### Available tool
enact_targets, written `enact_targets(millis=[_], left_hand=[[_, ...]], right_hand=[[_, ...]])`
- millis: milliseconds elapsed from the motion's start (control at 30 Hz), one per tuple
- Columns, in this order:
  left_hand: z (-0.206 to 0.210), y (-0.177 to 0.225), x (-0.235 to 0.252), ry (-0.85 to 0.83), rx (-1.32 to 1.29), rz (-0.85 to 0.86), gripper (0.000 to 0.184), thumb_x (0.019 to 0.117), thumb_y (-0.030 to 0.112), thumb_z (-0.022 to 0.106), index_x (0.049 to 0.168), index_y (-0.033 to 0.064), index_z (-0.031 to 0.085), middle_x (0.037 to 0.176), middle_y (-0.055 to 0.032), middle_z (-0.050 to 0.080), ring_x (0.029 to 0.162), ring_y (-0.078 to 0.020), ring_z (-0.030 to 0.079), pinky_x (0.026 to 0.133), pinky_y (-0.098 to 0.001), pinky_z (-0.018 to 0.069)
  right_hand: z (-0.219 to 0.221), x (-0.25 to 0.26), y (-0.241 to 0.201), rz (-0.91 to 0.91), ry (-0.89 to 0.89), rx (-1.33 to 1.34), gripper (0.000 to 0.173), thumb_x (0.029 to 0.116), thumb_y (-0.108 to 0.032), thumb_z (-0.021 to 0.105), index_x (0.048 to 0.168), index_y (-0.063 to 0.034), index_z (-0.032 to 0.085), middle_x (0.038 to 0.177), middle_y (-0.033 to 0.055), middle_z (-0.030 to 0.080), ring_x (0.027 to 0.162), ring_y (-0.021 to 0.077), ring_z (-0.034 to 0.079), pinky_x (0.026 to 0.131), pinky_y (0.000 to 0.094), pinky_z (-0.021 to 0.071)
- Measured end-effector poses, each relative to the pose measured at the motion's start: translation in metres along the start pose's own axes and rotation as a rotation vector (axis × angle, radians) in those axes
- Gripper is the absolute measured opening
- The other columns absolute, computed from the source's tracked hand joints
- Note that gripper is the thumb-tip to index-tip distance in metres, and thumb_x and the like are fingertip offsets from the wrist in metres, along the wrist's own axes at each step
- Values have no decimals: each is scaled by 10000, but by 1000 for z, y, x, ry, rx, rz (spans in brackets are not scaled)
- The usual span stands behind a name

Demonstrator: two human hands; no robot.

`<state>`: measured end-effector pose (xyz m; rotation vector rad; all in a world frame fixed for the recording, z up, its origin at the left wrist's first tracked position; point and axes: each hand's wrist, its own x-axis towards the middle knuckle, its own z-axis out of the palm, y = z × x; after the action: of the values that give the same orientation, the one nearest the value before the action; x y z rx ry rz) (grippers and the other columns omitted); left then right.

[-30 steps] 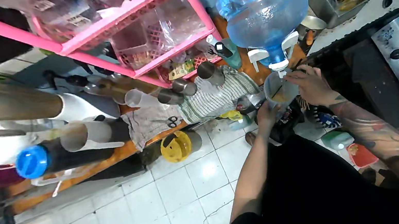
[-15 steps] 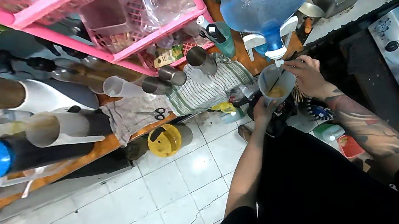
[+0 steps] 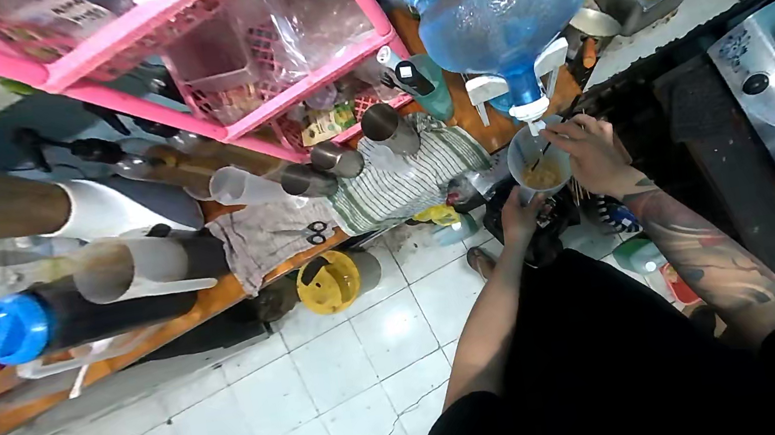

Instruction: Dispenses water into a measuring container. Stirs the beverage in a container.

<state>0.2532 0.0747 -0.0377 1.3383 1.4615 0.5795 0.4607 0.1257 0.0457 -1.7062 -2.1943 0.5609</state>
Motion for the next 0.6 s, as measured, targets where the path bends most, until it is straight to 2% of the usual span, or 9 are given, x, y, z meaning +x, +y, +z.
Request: enact_targets(millis=[200,500,600], left_hand=[[3,-2,-2,14,20,39,492,970,404,706,1345,106,596,1141,-164,707,1028,-303,696,912,-545,568],[9,-7,1,29,25,-8,424,972,401,703,1235,78,625,1028,-161,701,908,-285,698,811,-521,589],[9,-2,0,27,1,-36,420,970,367,716,1249,66,629,1050,-165,708,946,-286,701,862,-526,579]], right_hand=[[3,-2,1,15,1,-20,686,944,58,413,1508,-315,525,1549,-69,508,1482,312,352,1124,634,275],[0,0,-2,31,-40,-39,676,969,50,434,1529,-323,496,1571,-75,480,1481,320,345,1132,638,264],[-1,0,-2,24,-45,-45,687,959,52,461,1529,-330,492,1567,-76,482,1469,319,361,1121,642,272]])
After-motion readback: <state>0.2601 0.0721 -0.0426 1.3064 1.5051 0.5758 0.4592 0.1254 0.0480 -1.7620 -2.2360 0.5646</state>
